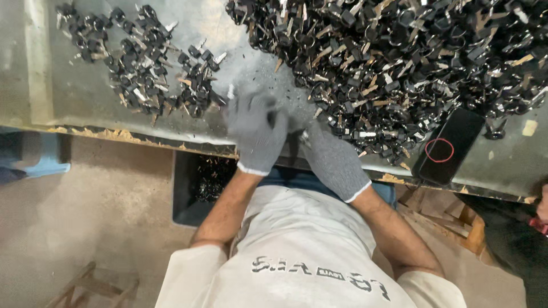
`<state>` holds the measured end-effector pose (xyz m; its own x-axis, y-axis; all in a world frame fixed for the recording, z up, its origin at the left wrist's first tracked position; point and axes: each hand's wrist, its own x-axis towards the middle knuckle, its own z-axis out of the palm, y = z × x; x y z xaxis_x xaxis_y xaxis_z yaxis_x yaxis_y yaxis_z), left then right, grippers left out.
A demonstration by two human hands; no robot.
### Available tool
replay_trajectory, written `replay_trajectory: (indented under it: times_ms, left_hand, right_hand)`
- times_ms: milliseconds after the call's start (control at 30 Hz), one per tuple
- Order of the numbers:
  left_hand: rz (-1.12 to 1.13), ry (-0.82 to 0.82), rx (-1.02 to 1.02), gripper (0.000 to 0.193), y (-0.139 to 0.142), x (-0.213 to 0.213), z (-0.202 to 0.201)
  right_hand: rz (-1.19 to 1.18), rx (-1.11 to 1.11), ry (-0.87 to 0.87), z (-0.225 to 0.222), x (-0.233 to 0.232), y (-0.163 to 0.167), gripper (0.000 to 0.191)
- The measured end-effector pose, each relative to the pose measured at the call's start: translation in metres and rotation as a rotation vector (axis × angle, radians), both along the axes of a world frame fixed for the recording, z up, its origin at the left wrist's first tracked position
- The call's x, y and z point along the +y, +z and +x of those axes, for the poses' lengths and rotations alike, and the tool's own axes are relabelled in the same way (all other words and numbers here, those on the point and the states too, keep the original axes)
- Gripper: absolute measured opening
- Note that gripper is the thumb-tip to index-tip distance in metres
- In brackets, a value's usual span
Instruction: The person wearing grey gloves picks small black metal parts one at a time from a large pile on a workbench, briefly handles each part, and drops it into a bin below the bench. The person continues this repetitive sorting and inspection of parts throughout the episode.
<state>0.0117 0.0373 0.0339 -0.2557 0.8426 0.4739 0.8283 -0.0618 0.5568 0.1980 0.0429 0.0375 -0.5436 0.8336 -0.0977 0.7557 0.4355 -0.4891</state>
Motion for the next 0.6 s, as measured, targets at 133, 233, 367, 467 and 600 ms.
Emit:
replay_trajectory:
  times_ms: [133, 233, 367, 467, 600]
  left_hand:
    - [-0.297, -0.014, -0.052, 0.032, -0.012, 0.052, 0.017]
    - [-0.081, -0.087, -0.296, 0.014, -0.019, 0.047, 0.019]
    - [0.073, -0.281, -0.04, 0.02, -0.018, 0.002, 0.022]
    - [-0.212, -0.44, 0.164, 0.026, -0.018, -0.013, 0.02]
    - [-0.212, -0.429, 0.054, 0.038, -0.02, -0.01, 0.004]
  right_hand:
    - [-0.123, -0.137, -0.032, -0.001, -0.004, -0.003, 0.082]
    - [-0.023, -0.009, -0.002, 0.004, -0.006, -0.006, 0.066]
    - [-0.029, -0.101, 0.033, 0.008, -0.009, -0.009, 0.06]
    - [-0.052, -0.251, 0.083, 0.008, -0.01, -0.011, 0.037]
    - [-0.002, -0.153, 0.045, 0.008, -0.013, -0.009, 0.043]
